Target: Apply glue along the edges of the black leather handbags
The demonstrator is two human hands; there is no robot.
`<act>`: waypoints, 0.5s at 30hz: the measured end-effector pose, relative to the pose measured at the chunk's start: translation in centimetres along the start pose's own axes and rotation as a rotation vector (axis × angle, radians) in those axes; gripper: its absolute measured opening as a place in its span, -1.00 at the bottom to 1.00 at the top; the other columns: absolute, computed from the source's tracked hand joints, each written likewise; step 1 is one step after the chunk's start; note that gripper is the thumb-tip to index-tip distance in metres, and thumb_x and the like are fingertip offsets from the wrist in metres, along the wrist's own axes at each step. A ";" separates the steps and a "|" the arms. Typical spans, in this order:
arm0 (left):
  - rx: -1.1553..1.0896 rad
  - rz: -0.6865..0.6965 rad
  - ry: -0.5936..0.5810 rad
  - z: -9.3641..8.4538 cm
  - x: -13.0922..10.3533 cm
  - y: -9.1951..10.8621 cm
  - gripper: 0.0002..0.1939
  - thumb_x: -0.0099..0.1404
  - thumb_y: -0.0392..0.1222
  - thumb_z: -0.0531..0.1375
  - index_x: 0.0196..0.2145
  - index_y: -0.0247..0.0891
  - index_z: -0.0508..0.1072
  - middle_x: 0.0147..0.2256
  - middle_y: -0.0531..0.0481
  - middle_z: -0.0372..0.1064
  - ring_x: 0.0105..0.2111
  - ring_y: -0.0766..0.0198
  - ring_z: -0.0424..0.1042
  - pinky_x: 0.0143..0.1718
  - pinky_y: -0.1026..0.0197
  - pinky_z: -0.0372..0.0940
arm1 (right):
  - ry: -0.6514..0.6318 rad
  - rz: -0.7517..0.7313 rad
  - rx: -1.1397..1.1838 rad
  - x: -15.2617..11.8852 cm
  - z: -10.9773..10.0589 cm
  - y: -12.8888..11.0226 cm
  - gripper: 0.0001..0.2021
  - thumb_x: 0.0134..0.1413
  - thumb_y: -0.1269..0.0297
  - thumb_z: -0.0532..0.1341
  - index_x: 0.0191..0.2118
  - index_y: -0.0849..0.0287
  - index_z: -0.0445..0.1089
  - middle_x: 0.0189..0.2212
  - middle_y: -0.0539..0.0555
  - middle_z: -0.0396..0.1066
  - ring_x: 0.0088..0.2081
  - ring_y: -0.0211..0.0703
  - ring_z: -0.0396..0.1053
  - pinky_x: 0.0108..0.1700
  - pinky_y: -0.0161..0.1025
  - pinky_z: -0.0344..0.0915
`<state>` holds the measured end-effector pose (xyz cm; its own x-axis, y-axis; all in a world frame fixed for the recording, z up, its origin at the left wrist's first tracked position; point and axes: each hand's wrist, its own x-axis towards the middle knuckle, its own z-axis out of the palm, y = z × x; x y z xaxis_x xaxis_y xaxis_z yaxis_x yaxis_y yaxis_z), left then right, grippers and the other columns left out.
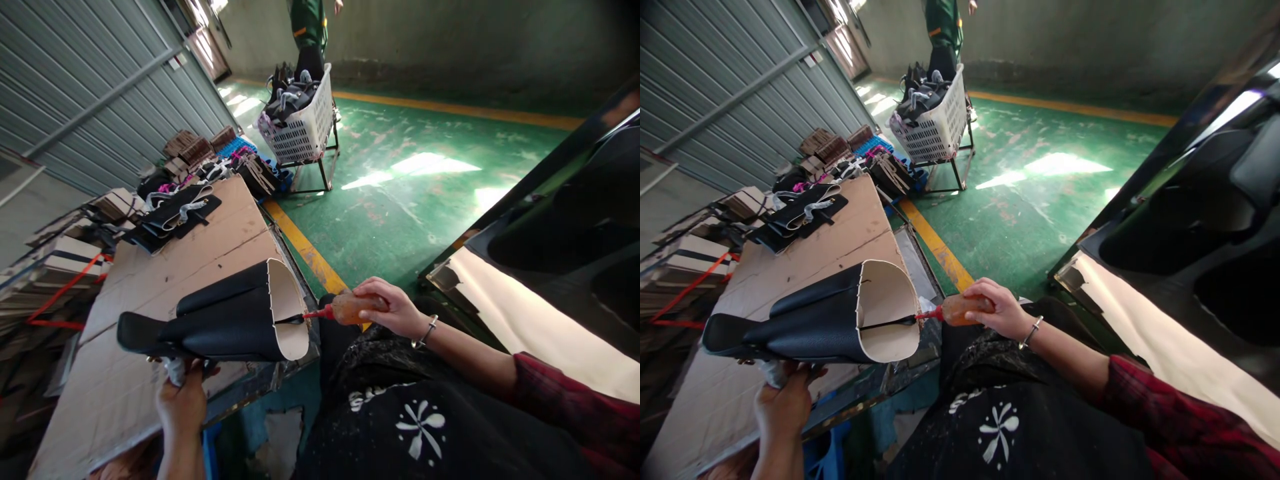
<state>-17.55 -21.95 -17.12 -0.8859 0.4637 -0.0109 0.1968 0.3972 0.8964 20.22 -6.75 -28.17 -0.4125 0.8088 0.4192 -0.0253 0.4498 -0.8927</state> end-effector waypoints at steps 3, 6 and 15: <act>-0.031 -0.013 0.003 0.2 -0.1 0.3 -0.73 -0.19 -0.25 0.26 -0.42 -0.31 0.42 -0.44 0.04 0.45 -0.49 0.24 0.47 -0.54 0.24 0.46 | -0.020 -0.007 0.011 -0.3 0.0 0.1 -0.74 0.11 0.15 0.33 -0.11 0.13 0.44 -0.27 0.15 0.45 -0.26 -0.06 0.45 -0.25 -0.17 0.41; -0.054 -0.014 0.004 0.4 -0.2 0.3 -0.74 -0.21 -0.26 0.25 -0.45 -0.30 0.41 -0.45 0.05 0.44 -0.48 0.23 0.47 -0.57 0.26 0.45 | -0.057 -0.041 0.028 -0.4 -0.3 0.0 -0.73 0.10 0.16 0.34 -0.10 0.13 0.44 -0.25 0.15 0.47 -0.24 -0.06 0.46 -0.24 -0.17 0.42; -0.010 -0.024 0.009 0.2 -0.2 0.1 -0.78 -0.19 -0.22 0.26 -0.48 -0.29 0.41 -0.50 0.09 0.41 -0.52 0.26 0.45 -0.49 0.20 0.46 | 0.012 0.011 -0.004 0.0 0.2 0.5 -0.74 0.10 0.15 0.33 -0.12 0.12 0.43 -0.27 0.14 0.44 -0.26 -0.07 0.44 -0.25 -0.15 0.42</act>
<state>-17.24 -21.88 -17.09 -0.8942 0.4467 -0.0286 0.1711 0.4003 0.9003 20.01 -6.67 -28.64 -0.4018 0.8180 0.4115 -0.0168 0.4427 -0.8965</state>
